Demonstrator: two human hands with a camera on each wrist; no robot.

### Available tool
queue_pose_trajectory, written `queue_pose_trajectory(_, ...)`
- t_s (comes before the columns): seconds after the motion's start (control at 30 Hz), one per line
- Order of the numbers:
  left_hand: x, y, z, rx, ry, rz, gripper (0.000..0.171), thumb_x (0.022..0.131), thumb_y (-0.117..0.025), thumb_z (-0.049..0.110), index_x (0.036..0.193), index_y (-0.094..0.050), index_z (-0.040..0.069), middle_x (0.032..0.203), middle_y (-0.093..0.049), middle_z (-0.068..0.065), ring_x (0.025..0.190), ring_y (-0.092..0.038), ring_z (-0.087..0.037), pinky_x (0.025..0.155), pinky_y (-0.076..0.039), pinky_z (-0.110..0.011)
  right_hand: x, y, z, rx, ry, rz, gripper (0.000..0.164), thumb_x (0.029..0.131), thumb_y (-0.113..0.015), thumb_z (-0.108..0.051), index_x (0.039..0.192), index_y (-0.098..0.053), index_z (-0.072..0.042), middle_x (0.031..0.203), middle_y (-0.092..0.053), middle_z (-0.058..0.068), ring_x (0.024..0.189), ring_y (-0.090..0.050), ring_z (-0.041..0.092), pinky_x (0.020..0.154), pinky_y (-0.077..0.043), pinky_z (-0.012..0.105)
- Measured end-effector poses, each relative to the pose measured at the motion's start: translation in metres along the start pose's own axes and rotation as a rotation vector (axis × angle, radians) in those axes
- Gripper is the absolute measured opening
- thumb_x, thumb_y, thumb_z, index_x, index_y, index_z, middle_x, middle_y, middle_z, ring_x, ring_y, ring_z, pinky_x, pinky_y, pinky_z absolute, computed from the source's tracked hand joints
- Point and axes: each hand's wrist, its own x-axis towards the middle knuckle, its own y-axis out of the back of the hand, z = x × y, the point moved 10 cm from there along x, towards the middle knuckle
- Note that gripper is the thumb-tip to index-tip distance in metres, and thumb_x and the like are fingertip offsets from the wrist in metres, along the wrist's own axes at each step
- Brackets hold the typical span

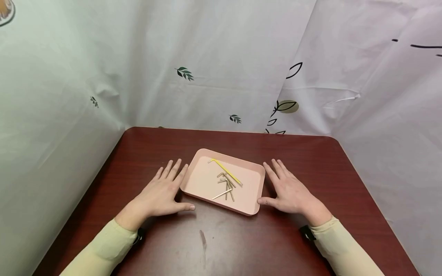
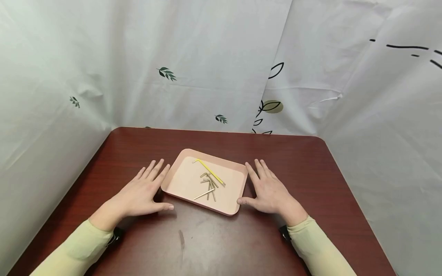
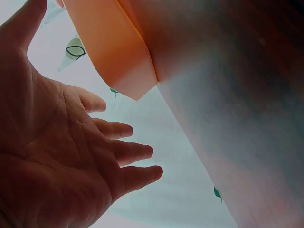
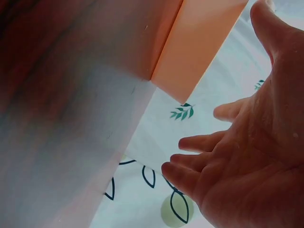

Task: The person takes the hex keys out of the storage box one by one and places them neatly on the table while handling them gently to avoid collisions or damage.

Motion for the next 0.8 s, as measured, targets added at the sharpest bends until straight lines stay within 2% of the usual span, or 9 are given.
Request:
queue_pose_trajectory(0.53,0.002,-0.002,0.002,-0.028,-0.01,-0.031,0.135,0.083,-0.076,0.087,0.175,-0.028,0.0,0.179,-0.023,-0.031,0.165,-0.022,-0.056,0.127,-0.027,-0.073,0.003,0.001,-0.005,0.002,0.023,0.002,0.116,0.093,-0.079,-0.072,0.173,-0.033,-0.001,0.177,-0.028,0.032,0.165,-0.028,0.05,0.127,-0.036,0.063)
queue_pose_trajectory(0.8,0.003,-0.005,0.002,-0.035,-0.018,-0.035,0.135,0.084,-0.075,0.087,0.176,-0.026,0.0,0.18,-0.024,-0.03,0.164,-0.024,-0.055,0.127,-0.028,-0.073,0.007,0.005,-0.011,0.009,0.048,0.035,0.113,0.092,-0.082,-0.069,0.17,-0.039,0.0,0.174,-0.034,0.03,0.162,-0.033,0.049,0.123,-0.04,0.064)
